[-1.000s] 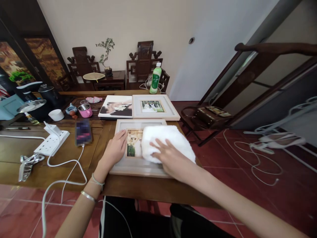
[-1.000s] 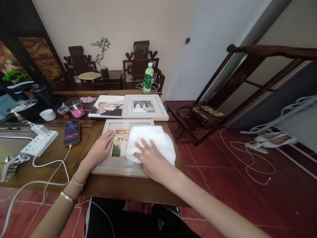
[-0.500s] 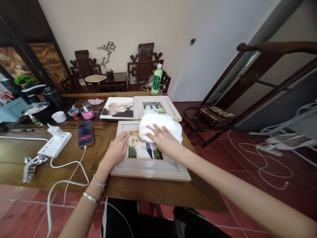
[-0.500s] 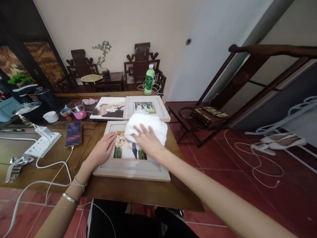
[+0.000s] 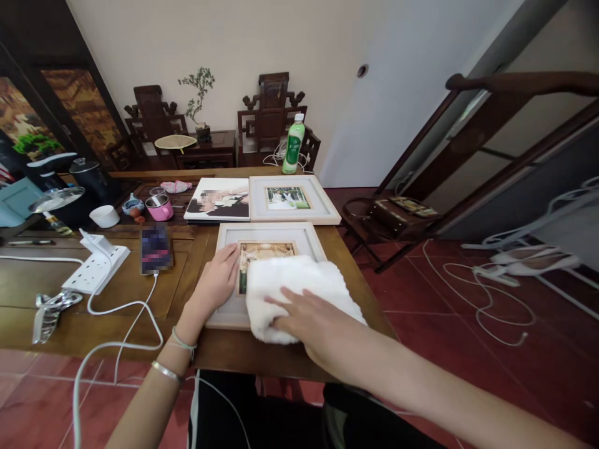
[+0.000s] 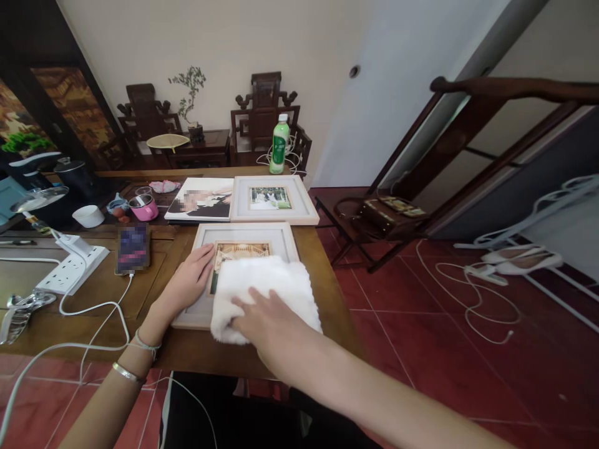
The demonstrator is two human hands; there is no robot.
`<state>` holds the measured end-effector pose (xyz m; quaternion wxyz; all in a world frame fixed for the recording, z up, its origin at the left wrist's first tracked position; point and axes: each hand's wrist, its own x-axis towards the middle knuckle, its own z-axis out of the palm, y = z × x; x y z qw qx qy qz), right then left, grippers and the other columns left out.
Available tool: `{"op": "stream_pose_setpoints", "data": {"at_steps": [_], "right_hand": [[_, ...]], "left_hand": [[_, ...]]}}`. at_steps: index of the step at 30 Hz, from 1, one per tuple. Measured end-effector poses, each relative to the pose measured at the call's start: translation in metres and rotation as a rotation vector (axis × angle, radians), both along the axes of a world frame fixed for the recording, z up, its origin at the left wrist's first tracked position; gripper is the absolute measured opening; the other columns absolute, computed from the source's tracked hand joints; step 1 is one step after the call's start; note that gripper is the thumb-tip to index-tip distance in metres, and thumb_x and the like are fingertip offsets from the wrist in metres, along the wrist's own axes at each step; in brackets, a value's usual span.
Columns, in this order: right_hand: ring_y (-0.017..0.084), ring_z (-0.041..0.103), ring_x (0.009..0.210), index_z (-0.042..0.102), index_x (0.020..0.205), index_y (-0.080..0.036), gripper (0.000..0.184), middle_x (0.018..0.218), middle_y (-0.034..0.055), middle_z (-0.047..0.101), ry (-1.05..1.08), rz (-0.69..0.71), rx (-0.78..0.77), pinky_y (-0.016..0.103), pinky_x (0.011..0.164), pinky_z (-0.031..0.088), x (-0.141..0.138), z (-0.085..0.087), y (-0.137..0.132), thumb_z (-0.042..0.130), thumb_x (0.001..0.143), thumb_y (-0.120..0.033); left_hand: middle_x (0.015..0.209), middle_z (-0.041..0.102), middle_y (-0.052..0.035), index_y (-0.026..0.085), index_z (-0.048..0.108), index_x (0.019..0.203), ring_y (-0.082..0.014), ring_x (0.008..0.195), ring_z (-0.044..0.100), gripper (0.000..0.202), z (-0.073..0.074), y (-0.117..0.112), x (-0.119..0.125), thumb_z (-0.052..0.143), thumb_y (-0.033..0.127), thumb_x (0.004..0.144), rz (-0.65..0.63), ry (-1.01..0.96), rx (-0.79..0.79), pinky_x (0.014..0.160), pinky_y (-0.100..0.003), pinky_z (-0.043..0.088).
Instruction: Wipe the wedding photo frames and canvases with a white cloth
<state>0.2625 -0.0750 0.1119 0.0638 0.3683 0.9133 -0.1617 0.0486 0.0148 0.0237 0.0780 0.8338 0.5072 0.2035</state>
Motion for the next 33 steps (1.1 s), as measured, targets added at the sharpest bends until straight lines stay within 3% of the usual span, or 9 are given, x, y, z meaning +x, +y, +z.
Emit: {"op": "stream_pose_setpoints", "data": {"at_steps": [4,6,8,11,14,19,25,28,33], "right_hand": [[0.026,0.057,0.107,0.067,0.100,-0.019,0.052,0.108,0.0095,0.065,0.030,-0.023,-0.081,0.040,0.086,0.047,-0.004,0.015,-0.008,0.040,0.064,0.007],[0.030,0.047,0.123,0.062,0.116,-0.019,0.061,0.127,0.0134,0.057,0.005,-0.057,0.012,0.048,0.095,0.042,-0.007,0.001,0.009,0.039,0.066,0.008],[0.036,0.026,0.137,0.053,0.130,-0.017,0.070,0.148,0.0161,0.036,-0.055,-0.095,0.147,0.059,0.102,0.031,-0.010,-0.020,0.037,0.040,0.066,0.009],[0.040,0.012,0.141,0.052,0.131,-0.016,0.067,0.155,0.0135,0.020,-0.115,-0.150,0.344,0.067,0.102,0.023,-0.015,-0.046,0.082,0.038,0.070,0.010],[0.041,0.009,0.141,0.058,0.125,-0.016,0.056,0.156,0.0107,0.019,-0.120,-0.136,0.430,0.072,0.101,0.021,-0.021,-0.054,0.107,0.040,0.076,0.006],[0.043,0.016,0.139,0.061,0.121,-0.017,0.056,0.154,0.0101,0.024,-0.139,-0.035,0.247,0.071,0.100,0.025,-0.030,-0.032,0.073,0.046,0.073,0.006],[0.033,0.020,0.140,0.064,0.115,-0.021,0.067,0.149,0.0063,0.037,-0.033,0.030,-0.103,0.061,0.105,0.028,-0.011,0.003,0.017,0.038,0.063,0.012],[0.026,0.021,0.141,0.064,0.115,-0.023,0.069,0.146,0.0070,0.042,0.047,0.013,-0.150,0.057,0.107,0.027,0.001,0.000,0.028,0.036,0.062,0.011],[0.035,0.010,0.142,0.054,0.130,-0.016,0.073,0.155,0.0130,0.021,-0.033,-0.128,0.136,0.069,0.103,0.022,-0.011,-0.029,0.075,0.036,0.065,0.013]], "left_hand": [[0.143,0.045,-0.0140,0.012,0.045,0.136,-0.0241,0.134,0.040,0.044,0.001,0.000,0.000,0.034,0.021,0.095,0.003,0.009,-0.001,0.109,-0.042,0.037],[0.143,0.045,-0.0143,0.012,0.046,0.135,-0.0241,0.133,0.041,0.043,0.001,0.000,0.000,0.034,0.021,0.095,-0.003,0.008,-0.001,0.109,-0.042,0.037],[0.142,0.046,-0.0149,0.012,0.047,0.134,-0.0242,0.133,0.041,0.043,0.002,0.000,0.000,0.033,0.021,0.095,-0.010,0.001,-0.004,0.109,-0.042,0.037],[0.142,0.046,-0.0143,0.013,0.046,0.135,-0.0244,0.134,0.040,0.043,0.000,0.001,-0.002,0.032,0.020,0.095,-0.022,-0.022,-0.005,0.109,-0.043,0.037],[0.143,0.045,-0.0139,0.015,0.044,0.136,-0.0244,0.134,0.039,0.044,-0.004,0.002,-0.004,0.031,0.019,0.095,-0.030,-0.048,0.003,0.110,-0.045,0.036],[0.143,0.044,-0.0150,0.014,0.044,0.136,-0.0247,0.135,0.038,0.044,-0.003,0.002,-0.003,0.031,0.017,0.094,-0.021,-0.051,-0.013,0.110,-0.046,0.036],[0.144,0.042,-0.0174,0.008,0.045,0.135,-0.0259,0.135,0.037,0.045,-0.001,0.000,-0.002,0.031,0.014,0.093,-0.002,-0.007,-0.025,0.110,-0.044,0.036],[0.144,0.043,-0.0168,0.009,0.045,0.134,-0.0261,0.135,0.038,0.044,-0.002,0.001,-0.002,0.031,0.015,0.093,-0.004,-0.013,-0.023,0.109,-0.044,0.036],[0.145,0.042,-0.0144,0.014,0.042,0.137,-0.0252,0.135,0.037,0.043,-0.001,-0.001,-0.003,0.030,0.022,0.096,0.009,-0.070,-0.047,0.110,-0.045,0.035]]}}
